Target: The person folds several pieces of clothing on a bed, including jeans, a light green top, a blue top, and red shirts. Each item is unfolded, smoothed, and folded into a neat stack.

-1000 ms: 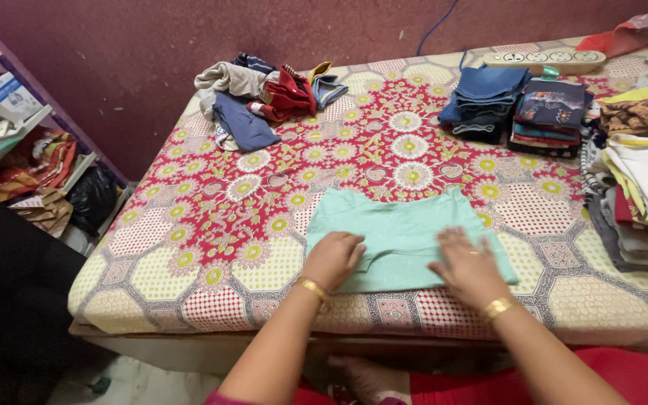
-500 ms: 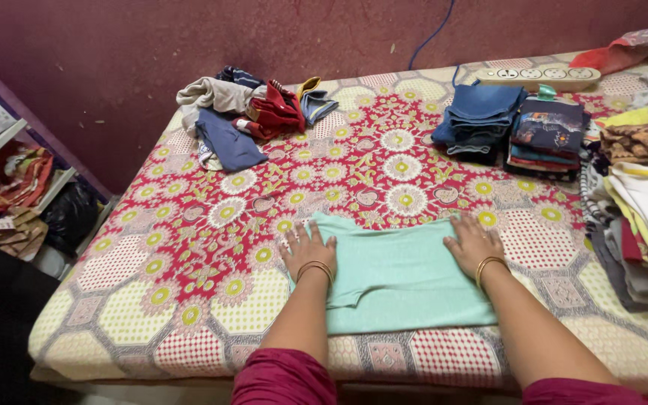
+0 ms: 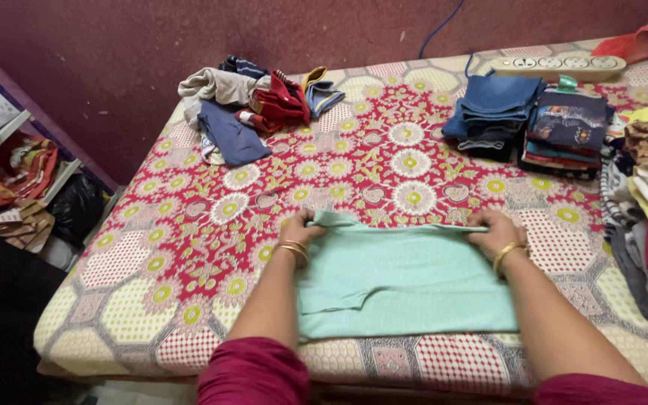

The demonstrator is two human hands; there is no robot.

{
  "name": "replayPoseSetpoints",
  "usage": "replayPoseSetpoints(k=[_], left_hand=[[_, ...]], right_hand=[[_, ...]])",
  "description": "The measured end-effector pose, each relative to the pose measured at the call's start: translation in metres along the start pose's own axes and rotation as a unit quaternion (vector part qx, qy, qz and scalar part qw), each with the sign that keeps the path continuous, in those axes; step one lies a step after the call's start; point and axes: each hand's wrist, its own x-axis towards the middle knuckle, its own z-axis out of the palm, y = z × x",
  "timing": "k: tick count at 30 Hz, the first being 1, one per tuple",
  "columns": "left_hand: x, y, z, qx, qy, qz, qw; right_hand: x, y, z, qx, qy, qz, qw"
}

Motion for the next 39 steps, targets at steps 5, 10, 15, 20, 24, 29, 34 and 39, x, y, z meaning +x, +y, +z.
replayPoseSetpoints(k=[5, 10, 15, 20, 24, 29, 34, 39], left_hand=[[-0.019, -0.023, -0.026, -0.189, -0.1, 0.076, 0.974], [-0.087, -0.006, -0.035, 0.009, -0.031, 0.187, 0.982], [-0.151, 0.003, -0.035, 0.168, -0.001, 0.269, 0.948], [-0.179, -0.006, -0.03, 0.246, -0.008, 0.304, 0.92], [-0.177, -0.008, -0.028, 0.267, -0.022, 0.261, 0.927], [-0.183, 0.02, -0.024, 0.333, -0.002, -0.015, 0.943], [-0.204, 0.056, -0.013, 0.369, 0.081, -0.081, 0.922], [-0.208, 0.058, 0.004, 0.38, 0.164, 0.099, 0.905]], right_hand=[[-0.026, 0.019, -0.03, 0.297, -0.008, -0.058, 0.953], [-0.075, 0.024, -0.055, 0.179, 0.009, -0.093, 0.98], [-0.121, 0.021, -0.065, 0.12, 0.027, -0.13, 0.984], [-0.145, 0.013, -0.073, 0.034, 0.023, -0.166, 0.985], [-0.155, 0.006, -0.077, 0.049, 0.002, -0.148, 0.988], [-0.162, 0.006, -0.077, 0.031, -0.001, -0.165, 0.986], [-0.167, 0.012, -0.079, 0.104, -0.004, -0.149, 0.983], [-0.172, -0.013, -0.075, 0.118, 0.061, -0.157, 0.979]])
